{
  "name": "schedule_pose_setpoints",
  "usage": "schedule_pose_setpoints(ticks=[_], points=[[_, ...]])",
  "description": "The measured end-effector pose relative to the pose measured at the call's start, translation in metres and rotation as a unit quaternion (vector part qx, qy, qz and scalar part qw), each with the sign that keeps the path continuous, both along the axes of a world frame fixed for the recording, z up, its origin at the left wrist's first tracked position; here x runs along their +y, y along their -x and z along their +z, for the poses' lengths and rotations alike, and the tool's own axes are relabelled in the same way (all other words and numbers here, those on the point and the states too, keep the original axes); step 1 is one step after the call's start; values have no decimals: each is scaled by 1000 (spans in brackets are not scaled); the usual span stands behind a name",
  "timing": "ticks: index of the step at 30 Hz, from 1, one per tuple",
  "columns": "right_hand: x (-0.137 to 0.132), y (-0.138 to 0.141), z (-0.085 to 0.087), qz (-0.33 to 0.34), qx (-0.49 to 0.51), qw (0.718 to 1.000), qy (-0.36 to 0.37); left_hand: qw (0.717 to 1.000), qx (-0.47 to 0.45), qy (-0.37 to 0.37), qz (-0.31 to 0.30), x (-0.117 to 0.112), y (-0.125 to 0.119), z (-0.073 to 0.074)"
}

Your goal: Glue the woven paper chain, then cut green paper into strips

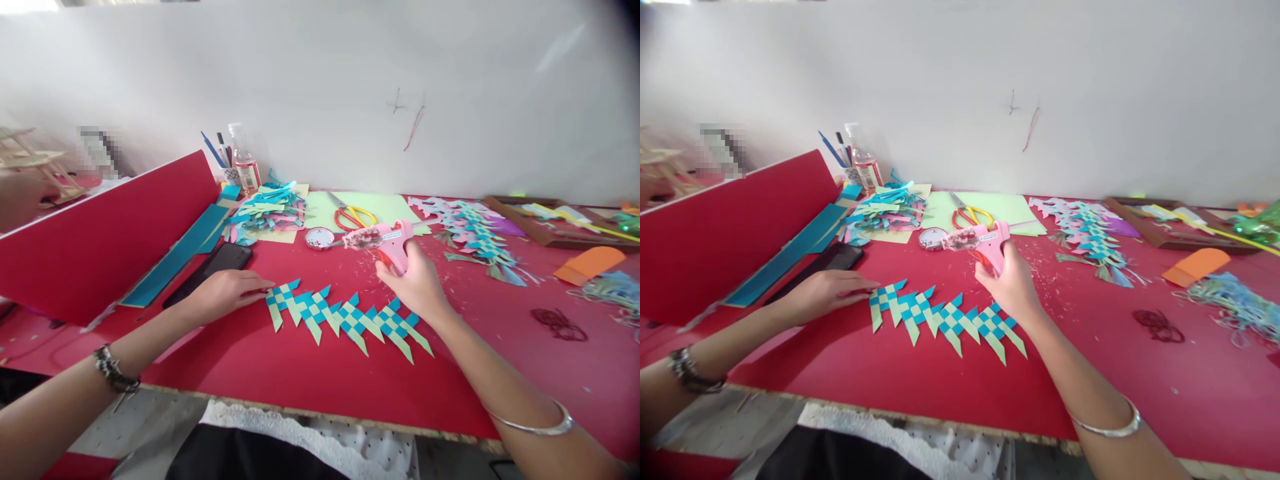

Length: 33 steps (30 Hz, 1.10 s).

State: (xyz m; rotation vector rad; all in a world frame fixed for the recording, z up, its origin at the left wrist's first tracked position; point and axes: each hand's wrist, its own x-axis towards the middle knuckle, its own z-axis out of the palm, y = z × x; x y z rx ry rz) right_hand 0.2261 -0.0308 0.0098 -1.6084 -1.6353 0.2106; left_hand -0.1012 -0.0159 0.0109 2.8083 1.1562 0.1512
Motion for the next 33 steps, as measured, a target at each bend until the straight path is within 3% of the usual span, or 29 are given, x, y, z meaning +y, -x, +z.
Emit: schedule_pose_setpoints(ticks=[6, 23, 29, 33], points=[[0, 0, -1, 6, 6, 1000, 2, 999, -28, -17, 16, -3, 9, -2], [0, 0, -2, 10, 0, 1000, 6, 995, -31, -83, -50, -9, 9, -7], [0, 0, -2, 10, -1, 1000, 11, 997, -40, -58, -41, -9, 8, -7], [0, 0, -3, 11, 2, 1000, 6, 995, -92, 15, 22, -7, 6, -4]])
